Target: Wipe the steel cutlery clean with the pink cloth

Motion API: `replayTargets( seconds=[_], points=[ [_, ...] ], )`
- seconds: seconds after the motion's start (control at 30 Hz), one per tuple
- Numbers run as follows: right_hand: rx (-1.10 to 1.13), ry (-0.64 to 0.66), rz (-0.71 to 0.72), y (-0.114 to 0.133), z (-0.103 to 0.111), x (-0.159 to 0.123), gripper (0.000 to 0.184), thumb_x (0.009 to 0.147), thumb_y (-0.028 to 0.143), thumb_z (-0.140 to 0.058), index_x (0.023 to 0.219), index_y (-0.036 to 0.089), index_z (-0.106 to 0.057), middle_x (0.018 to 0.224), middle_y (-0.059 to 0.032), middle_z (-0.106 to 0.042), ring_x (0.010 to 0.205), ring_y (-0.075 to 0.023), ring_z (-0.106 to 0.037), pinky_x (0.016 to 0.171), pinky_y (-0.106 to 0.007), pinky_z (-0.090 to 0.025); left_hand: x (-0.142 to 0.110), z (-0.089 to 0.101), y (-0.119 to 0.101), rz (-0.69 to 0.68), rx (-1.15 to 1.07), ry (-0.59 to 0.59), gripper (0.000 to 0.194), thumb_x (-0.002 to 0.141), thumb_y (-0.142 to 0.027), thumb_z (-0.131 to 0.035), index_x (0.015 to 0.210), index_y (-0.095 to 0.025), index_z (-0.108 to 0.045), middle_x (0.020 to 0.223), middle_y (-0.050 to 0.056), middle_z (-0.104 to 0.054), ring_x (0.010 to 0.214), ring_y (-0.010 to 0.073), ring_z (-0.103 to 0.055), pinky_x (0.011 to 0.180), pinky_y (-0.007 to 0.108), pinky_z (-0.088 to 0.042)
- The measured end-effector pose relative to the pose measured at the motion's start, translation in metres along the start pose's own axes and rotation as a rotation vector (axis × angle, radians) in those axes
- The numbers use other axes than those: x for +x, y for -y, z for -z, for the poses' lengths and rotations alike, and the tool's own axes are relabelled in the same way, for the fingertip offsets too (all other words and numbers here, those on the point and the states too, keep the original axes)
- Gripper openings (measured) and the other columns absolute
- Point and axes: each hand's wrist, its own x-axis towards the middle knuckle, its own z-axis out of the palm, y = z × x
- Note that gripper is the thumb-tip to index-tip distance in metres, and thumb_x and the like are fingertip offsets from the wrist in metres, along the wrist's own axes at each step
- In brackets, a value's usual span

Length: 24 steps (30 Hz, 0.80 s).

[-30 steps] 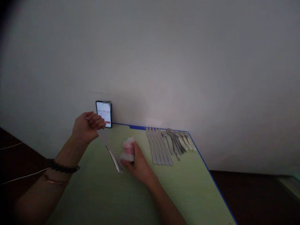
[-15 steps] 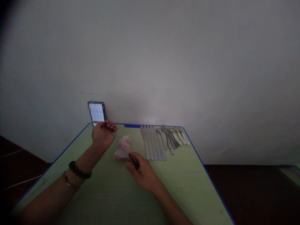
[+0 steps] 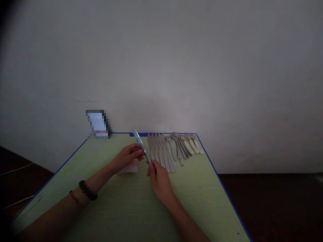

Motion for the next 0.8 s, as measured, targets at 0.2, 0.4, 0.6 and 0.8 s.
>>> replayTargets(
  seconds=[0.2,0.4,0.6,0.8],
  points=[
    [-0.043,0.103,0.053,0.005,0.003,-0.002,0.029,0.095,0.030,-0.036,0.098,0.015,-0.061,0.075,-0.0039,-0.066,0.067,-0.0149,-0.061,0.067,-0.027,-0.048,0.003,0.001,-0.002,-0.028,0.066,-0.045,0.034,0.079,-0.049,-0.062,0.080,-0.016,-0.055,0.076,0.003,-0.066,0.073,0.0155,-0.064,0.075,0.031,-0.052],
    [-0.376,-0.045,0.221,-0.012,0.020,0.007,0.031,0.094,0.028,-0.040,0.111,0.014,-0.062,0.114,-0.0141,-0.065,0.107,-0.0230,-0.060,0.095,-0.040,-0.047,0.011,0.013,0.008,0.124,0.268,-0.094,0.031,0.079,-0.047,-0.057,0.072,-0.018,-0.051,0.062,0.000,-0.062,0.057,0.0153,-0.062,0.058,0.029,-0.053],
    [-0.762,0.011,0.355,-0.034,0.022,0.013,0.034,0.091,0.029,-0.047,0.115,0.011,-0.062,0.129,-0.0170,-0.058,0.120,-0.0304,-0.053,0.102,-0.050,-0.043,0.023,0.011,0.023,0.186,0.515,-0.142,0.020,0.086,-0.033,-0.047,0.073,-0.018,-0.051,0.055,-0.002,-0.059,0.048,0.0147,-0.058,0.049,0.025,-0.046],
    [-0.814,0.035,0.309,-0.042,0.022,0.015,0.038,0.092,0.032,-0.045,0.119,0.010,-0.061,0.130,-0.0175,-0.058,0.123,-0.0300,-0.051,0.104,-0.051,-0.042,0.035,0.010,0.022,0.199,0.837,-0.187,0.026,0.088,-0.031,-0.044,0.071,-0.017,-0.057,0.052,0.002,-0.059,0.047,0.0179,-0.058,0.055,0.029,-0.045]
  ],
)
